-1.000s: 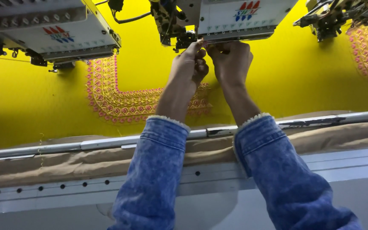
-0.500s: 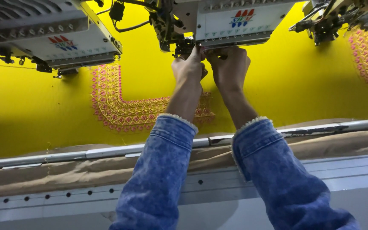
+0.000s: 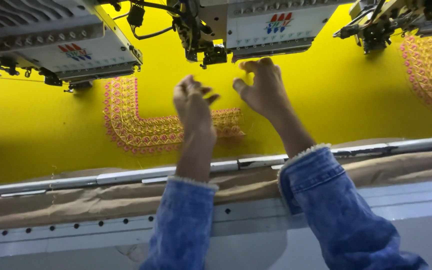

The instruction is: The person threads an industrial embroidery machine by hand, pulling threads through individual needle guides and tensioners across multiple embroidery heads.

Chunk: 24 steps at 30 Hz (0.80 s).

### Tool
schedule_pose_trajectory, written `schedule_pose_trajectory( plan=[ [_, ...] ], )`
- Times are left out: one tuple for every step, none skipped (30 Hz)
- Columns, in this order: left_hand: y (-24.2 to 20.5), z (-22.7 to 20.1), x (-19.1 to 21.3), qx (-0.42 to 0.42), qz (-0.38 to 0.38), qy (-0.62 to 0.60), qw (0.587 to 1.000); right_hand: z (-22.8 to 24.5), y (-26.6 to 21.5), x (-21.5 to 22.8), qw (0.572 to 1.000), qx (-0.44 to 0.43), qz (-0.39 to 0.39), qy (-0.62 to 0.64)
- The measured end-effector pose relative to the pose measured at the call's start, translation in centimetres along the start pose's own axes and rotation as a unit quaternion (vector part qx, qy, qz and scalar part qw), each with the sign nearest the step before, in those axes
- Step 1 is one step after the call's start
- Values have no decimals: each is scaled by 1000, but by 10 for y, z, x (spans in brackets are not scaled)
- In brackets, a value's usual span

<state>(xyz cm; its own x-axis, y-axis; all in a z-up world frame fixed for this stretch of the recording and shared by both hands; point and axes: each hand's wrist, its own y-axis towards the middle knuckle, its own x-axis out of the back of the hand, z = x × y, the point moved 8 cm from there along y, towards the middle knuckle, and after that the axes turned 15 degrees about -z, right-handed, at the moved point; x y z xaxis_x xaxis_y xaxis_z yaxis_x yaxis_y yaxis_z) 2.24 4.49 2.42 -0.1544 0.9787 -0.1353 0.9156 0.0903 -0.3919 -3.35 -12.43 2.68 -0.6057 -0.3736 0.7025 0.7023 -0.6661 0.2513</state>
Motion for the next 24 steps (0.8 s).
schedule_pose_trajectory(
  plan=[
    [3,4,3,1,0,-1,1000,-4,-1,0,1000,1,0,-1],
    [6,-2,12,-44,-7,-71,996,-1,-4,-5,999,33,10,-17],
    [9,-8,22,-89,-13,-141,986,2,-7,-11,997,65,19,-32],
    [9,-9,27,-90,-17,-143,986,3,-8,-14,997,69,22,-31],
    [7,-13,27,-80,27,-245,966,3,-9,-17,996,74,18,-42],
    [3,-17,28,-68,73,-343,934,2,-10,-18,995,77,13,-54],
    [10,-11,29,-69,71,-343,934,6,-13,-17,995,78,15,-54],
    [17,0,25,-24,90,-379,921,7,-14,-14,996,77,15,-53],
    [23,11,20,21,109,-414,904,9,-15,-12,996,75,16,-53],
    [21,12,19,21,110,-414,903,11,-17,-10,996,76,15,-54],
    [19,12,17,14,116,-399,909,12,-18,-8,996,68,16,-55],
    [16,13,15,7,121,-383,916,13,-20,-6,997,59,17,-56],
    [16,12,12,9,122,-384,915,10,-19,-4,996,58,17,-58],
    [15,10,11,-18,124,-335,934,9,-19,-2,998,58,6,-34],
    [15,8,10,-44,126,-286,949,8,-20,0,998,58,-5,-10],
    [18,12,8,-44,127,-285,949,7,-21,-2,998,57,-6,-10],
    [21,13,6,-65,129,-261,955,7,-21,1,997,65,-29,4],
    [24,15,5,-86,129,-236,959,7,-22,3,996,72,-52,17],
    [23,14,4,-86,130,-235,959,10,-23,3,996,71,-53,17],
    [21,12,3,-100,132,-229,959,13,-25,5,995,78,-62,21],
    [18,9,1,-114,134,-222,959,17,-26,7,994,84,-71,25],
    [20,11,2,-114,134,-222,959,17,-25,7,994,84,-71,26],
    [21,12,3,-118,134,-227,958,17,-24,7,993,82,-75,28],
    [22,15,4,-122,134,-231,956,16,-23,8,993,79,-79,30]
  ],
)
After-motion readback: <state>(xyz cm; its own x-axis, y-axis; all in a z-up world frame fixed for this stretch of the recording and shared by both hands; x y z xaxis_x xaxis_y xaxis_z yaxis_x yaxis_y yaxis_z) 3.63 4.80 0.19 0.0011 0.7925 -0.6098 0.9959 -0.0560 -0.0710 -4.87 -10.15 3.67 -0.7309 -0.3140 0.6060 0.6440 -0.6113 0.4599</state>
